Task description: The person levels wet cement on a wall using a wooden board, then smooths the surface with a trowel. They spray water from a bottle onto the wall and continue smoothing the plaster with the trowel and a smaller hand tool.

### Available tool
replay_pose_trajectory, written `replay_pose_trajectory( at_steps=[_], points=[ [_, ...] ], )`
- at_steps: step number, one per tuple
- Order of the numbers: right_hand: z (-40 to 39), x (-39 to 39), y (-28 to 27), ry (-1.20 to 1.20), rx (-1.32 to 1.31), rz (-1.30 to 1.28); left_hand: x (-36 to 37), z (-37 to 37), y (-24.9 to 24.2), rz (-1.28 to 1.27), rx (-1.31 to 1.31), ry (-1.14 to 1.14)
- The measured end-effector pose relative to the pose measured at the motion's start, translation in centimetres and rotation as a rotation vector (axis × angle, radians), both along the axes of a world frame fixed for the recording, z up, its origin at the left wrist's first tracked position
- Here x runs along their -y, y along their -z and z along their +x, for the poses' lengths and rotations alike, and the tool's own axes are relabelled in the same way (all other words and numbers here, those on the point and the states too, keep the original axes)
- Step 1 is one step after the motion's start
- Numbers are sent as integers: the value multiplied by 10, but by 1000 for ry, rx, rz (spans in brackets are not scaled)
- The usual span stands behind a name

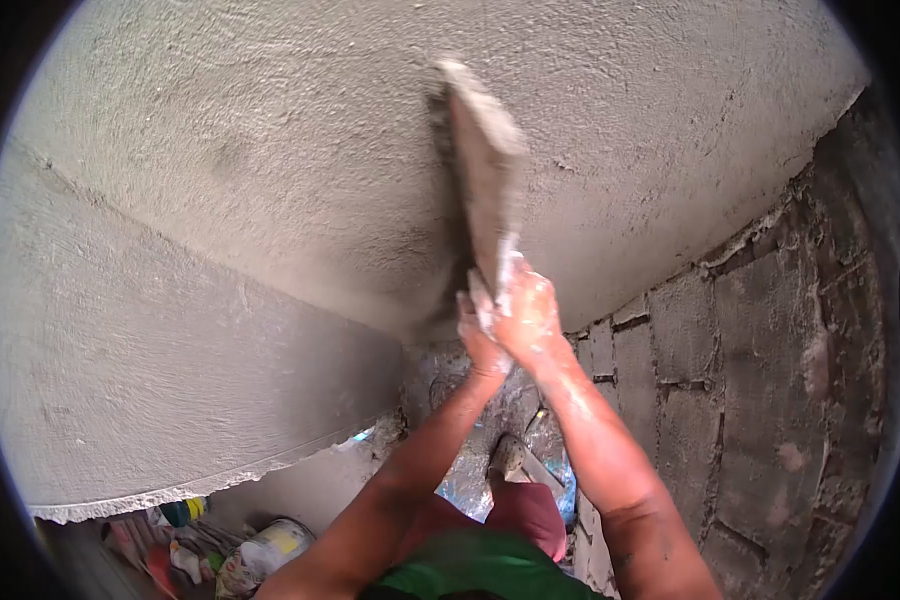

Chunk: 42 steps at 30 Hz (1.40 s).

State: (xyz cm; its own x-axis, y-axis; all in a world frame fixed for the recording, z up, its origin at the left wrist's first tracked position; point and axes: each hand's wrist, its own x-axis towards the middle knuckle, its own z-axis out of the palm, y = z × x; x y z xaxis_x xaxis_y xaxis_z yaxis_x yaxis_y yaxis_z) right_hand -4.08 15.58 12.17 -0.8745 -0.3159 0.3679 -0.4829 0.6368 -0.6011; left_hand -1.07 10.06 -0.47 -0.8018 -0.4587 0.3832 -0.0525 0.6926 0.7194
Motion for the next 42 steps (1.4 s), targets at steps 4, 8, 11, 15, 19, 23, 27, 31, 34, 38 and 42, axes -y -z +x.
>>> replay_pose_trajectory(
  at_steps=[4,8,11,15,19,23,27,31,34,38,42],
  points=[
    [0,-44,-11,154,346,-147,-39,-15,44,-37,47,106],
    [-5,-95,68,266,179,-168,-80,-25,77,362,117,160],
    [19,-161,142,292,84,312,-89,2,24,-2,364,421],
    [63,-156,127,458,7,-303,-83,86,41,136,321,512],
    [73,-203,205,574,404,-575,-74,178,212,431,900,590],
    [55,-238,244,677,259,-171,-83,151,236,1639,1126,606],
    [32,-246,236,765,376,-499,-166,86,261,2063,967,532],
    [13,-286,269,617,207,-205,-248,38,280,2522,753,410],
    [1,-320,303,626,109,-45,-293,4,308,2649,459,205],
    [-14,-309,314,637,21,-139,-328,-36,352,2724,303,146],
    [-31,-311,320,647,125,-152,-305,-66,304,2828,71,-182]
  ],
)
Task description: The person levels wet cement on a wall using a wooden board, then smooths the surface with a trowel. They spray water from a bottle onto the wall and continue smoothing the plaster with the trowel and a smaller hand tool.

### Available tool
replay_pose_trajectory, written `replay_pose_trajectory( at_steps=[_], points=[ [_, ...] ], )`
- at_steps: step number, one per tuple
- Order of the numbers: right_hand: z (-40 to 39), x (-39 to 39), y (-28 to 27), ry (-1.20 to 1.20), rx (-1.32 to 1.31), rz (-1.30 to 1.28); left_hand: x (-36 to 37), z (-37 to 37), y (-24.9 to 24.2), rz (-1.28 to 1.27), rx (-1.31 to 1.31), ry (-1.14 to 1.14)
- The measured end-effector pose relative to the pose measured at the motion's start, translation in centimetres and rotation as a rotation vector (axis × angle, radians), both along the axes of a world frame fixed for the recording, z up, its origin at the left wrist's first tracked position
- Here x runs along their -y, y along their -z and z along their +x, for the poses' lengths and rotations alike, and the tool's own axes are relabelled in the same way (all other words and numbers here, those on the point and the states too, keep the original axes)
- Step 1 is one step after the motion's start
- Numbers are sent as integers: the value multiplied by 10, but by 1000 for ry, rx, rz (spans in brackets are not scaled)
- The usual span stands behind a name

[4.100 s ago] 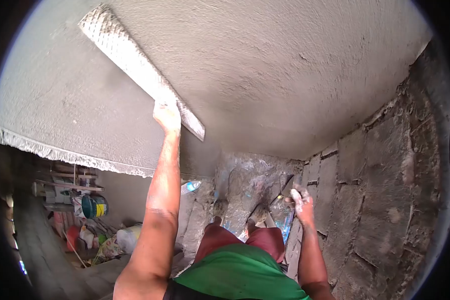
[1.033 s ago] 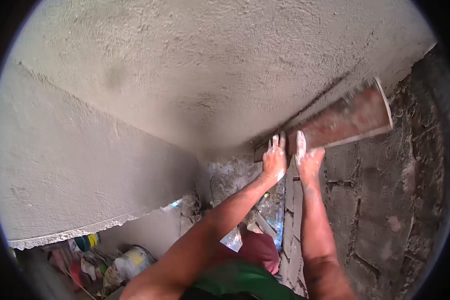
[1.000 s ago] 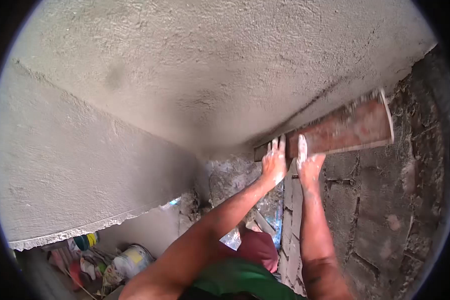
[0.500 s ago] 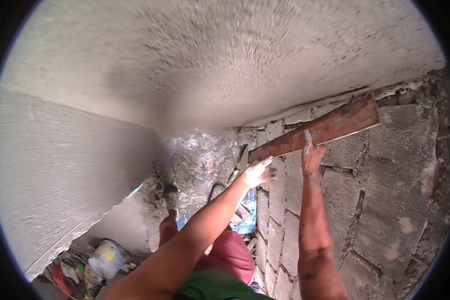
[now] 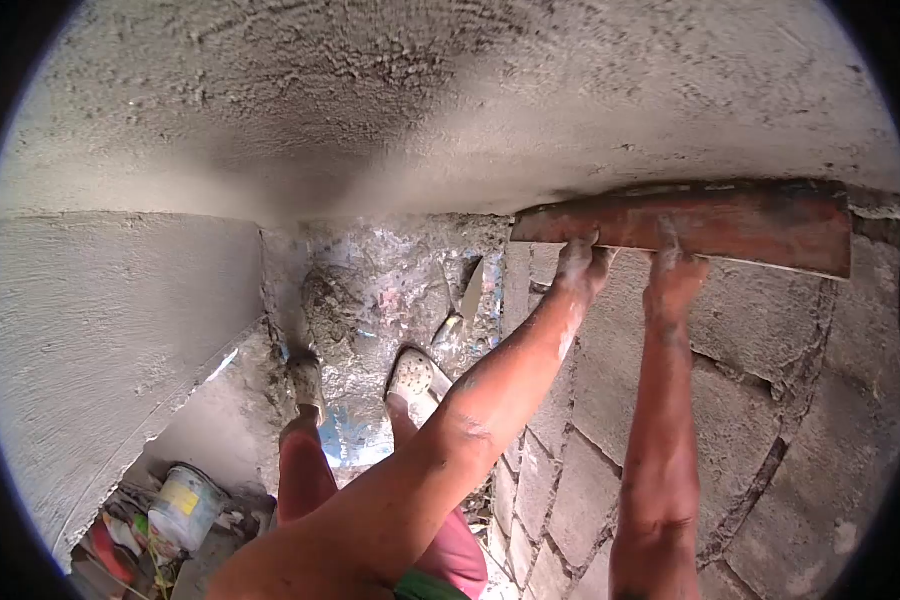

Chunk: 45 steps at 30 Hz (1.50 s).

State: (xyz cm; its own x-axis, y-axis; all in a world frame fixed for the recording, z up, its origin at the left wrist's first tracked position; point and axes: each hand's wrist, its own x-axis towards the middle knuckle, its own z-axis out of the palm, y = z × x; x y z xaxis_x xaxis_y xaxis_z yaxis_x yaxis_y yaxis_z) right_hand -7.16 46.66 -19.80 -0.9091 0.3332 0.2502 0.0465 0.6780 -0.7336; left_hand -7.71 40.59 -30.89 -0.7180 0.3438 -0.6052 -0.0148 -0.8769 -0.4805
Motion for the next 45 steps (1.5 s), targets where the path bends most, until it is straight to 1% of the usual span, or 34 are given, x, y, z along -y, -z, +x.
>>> replay_pose_trajectory(
  at_steps=[2,4,5,6,7,8,10,14,16,19,20,22,23,25,26,28,31,33,34,35,39,41,43,44,45],
  points=[
    [-4,14,-8,3,-46,-188,-25,-10,36,27,53,-26],
    [-6,41,-31,35,-13,-498,-48,-19,67,59,97,-52],
    [-7,46,-39,33,-9,-496,-53,-20,75,96,104,-106],
    [-7,51,-45,66,80,-494,-58,-21,83,134,111,-161],
    [-7,53,-47,99,169,-490,-51,-21,82,138,115,-163],
    [-6,54,-42,99,170,-486,-40,-20,80,128,139,-155],
    [-8,56,-26,98,69,-545,-30,-24,79,124,159,-150],
    [-10,59,-13,136,122,-486,-36,-28,116,175,213,-126],
    [-6,63,-10,74,146,-489,-35,-28,131,182,222,-115],
    [-7,69,4,119,215,-523,-27,-27,146,130,199,-84],
    [-5,70,12,123,220,-523,-17,-23,145,112,228,-83],
    [-1,72,27,64,151,-542,4,-10,142,211,252,-137],
    [1,77,28,67,154,-539,0,-9,159,214,256,-135],
    [3,87,30,44,213,-565,-3,-12,189,69,276,-106],
    [3,90,33,41,216,-565,14,-8,183,84,226,-69],
    [4,98,45,-32,275,-590,42,-4,177,36,241,-78],
    [8,114,62,29,263,-583,70,6,178,-19,266,-92],
    [9,126,67,3,285,-626,88,5,184,-33,269,-108],
    [10,131,70,-15,301,-666,83,5,213,-28,243,-78],
    [11,136,74,-18,308,-669,82,7,232,-23,219,-47],
    [14,150,88,33,268,-678,107,12,226,-71,302,-90],
    [15,156,92,32,273,-682,118,12,231,-64,361,-13],
    [18,163,97,-6,291,-778,135,17,230,-102,377,-46],
    [19,168,99,-6,294,-784,148,20,226,-141,390,-75],
    [19,176,103,37,301,-803,163,22,221,-149,392,-78]
  ],
)
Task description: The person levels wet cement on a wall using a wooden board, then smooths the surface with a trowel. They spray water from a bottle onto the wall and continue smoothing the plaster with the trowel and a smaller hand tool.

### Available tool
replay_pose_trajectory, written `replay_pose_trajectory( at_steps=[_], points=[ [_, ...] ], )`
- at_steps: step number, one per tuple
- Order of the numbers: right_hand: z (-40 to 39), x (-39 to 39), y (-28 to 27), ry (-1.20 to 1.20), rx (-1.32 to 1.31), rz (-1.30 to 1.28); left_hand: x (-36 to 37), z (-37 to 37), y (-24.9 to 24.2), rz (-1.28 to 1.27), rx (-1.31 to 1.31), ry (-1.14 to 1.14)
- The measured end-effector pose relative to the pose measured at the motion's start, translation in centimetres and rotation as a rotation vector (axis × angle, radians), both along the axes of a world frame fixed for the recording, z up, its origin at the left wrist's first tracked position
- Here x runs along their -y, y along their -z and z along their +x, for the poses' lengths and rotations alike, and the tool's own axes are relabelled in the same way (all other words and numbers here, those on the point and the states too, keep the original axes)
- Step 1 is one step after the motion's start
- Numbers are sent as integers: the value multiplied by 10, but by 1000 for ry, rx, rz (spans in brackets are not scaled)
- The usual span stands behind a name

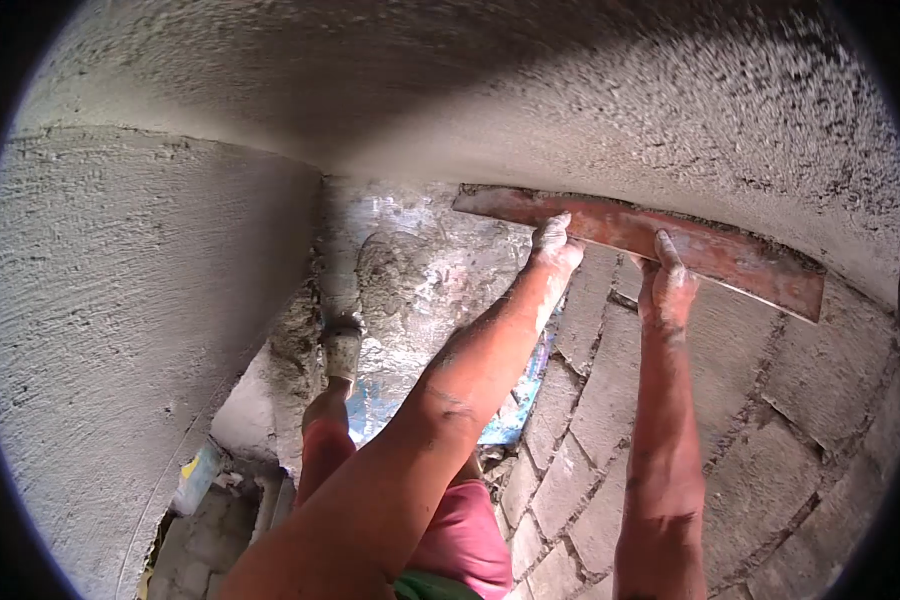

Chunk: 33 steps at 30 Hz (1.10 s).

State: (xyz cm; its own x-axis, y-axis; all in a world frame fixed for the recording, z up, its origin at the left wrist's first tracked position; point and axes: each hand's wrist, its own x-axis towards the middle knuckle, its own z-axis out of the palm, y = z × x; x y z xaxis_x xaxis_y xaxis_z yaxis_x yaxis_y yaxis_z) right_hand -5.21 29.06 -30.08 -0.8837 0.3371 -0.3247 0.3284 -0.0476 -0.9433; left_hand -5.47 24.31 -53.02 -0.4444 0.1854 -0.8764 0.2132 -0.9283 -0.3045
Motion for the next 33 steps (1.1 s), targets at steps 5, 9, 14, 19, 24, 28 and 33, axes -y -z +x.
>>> replay_pose_trajectory(
  at_steps=[5,9,14,19,24,28,33],
  points=[
    [3,29,7,45,7,-39,36,11,2,33,-104,-19],
    [8,50,5,61,23,-85,65,17,-3,-19,-107,6],
    [13,64,7,87,60,-130,79,26,31,-47,-229,-71],
    [18,81,10,32,66,-135,128,35,3,-100,-209,-22],
    [24,98,5,49,51,-259,158,34,-3,-176,-228,2],
    [31,106,-14,38,101,-392,184,43,-12,-172,-297,6],
    [36,142,-72,-29,89,-322,215,61,-64,-199,-352,-65]
  ],
)
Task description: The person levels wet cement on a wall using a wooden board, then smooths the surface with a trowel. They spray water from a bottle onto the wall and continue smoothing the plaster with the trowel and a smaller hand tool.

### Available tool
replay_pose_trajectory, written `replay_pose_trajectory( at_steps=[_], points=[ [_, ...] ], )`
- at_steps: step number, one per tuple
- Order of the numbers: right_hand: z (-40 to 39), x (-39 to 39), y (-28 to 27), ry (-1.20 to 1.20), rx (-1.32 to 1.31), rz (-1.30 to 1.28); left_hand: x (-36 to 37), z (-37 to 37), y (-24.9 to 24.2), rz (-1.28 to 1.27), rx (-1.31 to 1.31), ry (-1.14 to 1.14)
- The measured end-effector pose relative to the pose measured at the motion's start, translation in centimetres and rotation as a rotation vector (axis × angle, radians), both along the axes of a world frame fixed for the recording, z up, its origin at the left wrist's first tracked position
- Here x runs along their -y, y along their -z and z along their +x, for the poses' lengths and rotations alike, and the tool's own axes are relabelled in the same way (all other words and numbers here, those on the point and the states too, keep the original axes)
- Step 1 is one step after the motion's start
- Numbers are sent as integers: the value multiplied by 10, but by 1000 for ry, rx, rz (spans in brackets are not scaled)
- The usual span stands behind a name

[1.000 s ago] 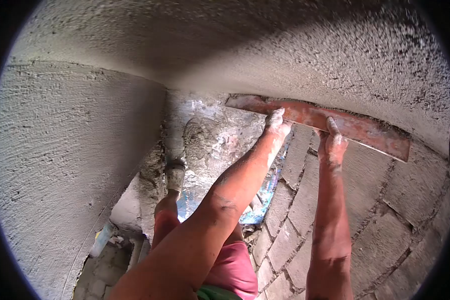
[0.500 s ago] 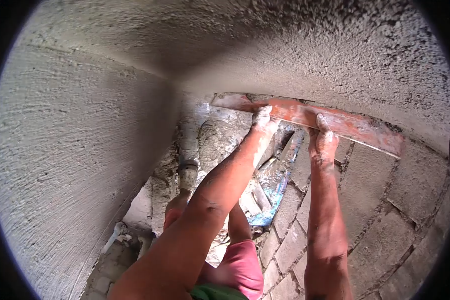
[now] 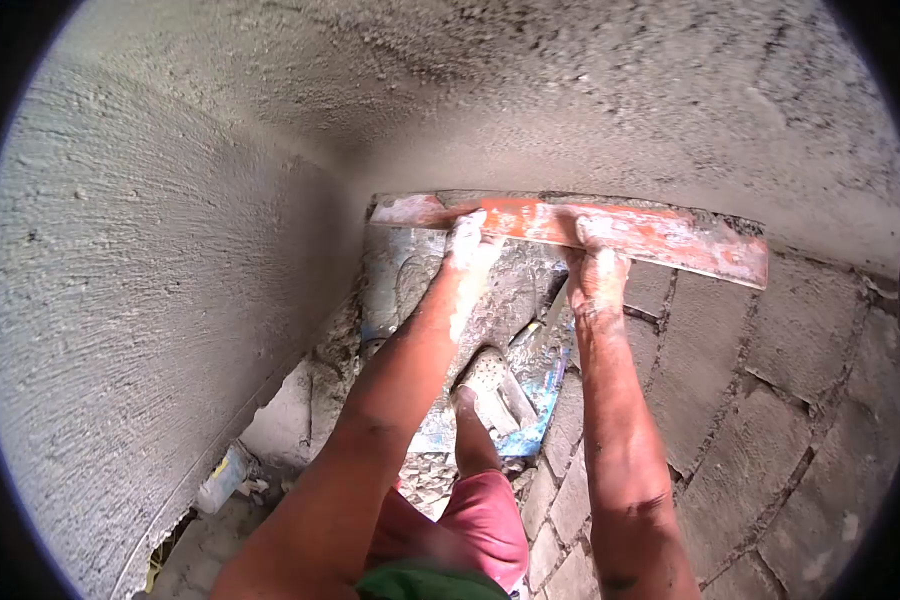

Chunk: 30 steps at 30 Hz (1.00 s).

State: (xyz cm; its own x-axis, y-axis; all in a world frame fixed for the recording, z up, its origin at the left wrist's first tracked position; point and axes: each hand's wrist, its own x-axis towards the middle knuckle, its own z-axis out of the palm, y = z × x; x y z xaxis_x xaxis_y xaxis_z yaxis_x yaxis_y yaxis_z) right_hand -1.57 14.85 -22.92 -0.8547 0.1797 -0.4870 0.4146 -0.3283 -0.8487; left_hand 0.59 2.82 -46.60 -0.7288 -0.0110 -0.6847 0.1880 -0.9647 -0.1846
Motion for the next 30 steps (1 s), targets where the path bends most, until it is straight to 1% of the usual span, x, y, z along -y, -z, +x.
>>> replay_pose_trajectory(
  at_steps=[1,2,3,4,5,6,7,8,9,10,11,12,14,15,16,17,18,19,20,21,23,27,30],
  points=[
    [1,2,-6,-7,-19,-20,6,3,2,26,-41,-15],
    [4,6,-18,-51,-47,-46,10,1,-23,-77,85,33],
    [8,8,-33,-95,-74,-74,13,7,-50,-77,79,37],
    [11,8,-54,-91,-84,-77,19,17,-104,-178,51,33],
    [18,6,-79,-13,62,-393,20,31,-151,-279,25,30],
    [31,3,-96,23,129,-553,16,44,-178,-401,141,220],
    [44,1,-112,68,204,-705,10,66,-177,-358,106,348],
    [63,-4,-119,46,126,-476,4,90,-173,-315,69,477],
    [83,-9,-123,24,49,-246,2,108,-226,-359,194,590],
    [103,-14,-127,3,-26,-12,1,137,-207,-532,195,777],
    [118,-19,-134,-20,-106,224,2,157,-218,-745,95,712],
    [133,-19,-147,-68,0,489,6,158,-240,-744,82,710],
    [168,-58,-95,-143,-181,778,15,160,-325,-1046,20,610],
    [180,-57,-92,-169,-156,798,14,161,-353,-1197,-19,551],
    [191,-56,-88,-195,-131,818,6,161,-366,-1190,-38,556],
    [196,-63,-77,-319,-216,905,-7,160,-378,-1491,-262,546],
    [201,-71,-66,-432,-311,988,-18,162,-385,-1793,-502,555],
    [203,-70,-66,-497,-365,1022,-29,164,-392,-2063,-743,468],
    [204,-68,-65,-533,-388,1028,-40,167,-392,-2034,-812,480],
    [206,-69,-65,-553,-403,1027,-50,174,-382,-1955,-833,540],
    [209,-64,-75,-516,-362,963,-63,182,-356,-1854,-844,638],
    [211,-54,-103,-308,-204,725,-78,197,-293,-1703,-776,837],
    [211,-47,-130,-125,-99,594,-88,203,-260,-1675,-722,894]
  ],
)
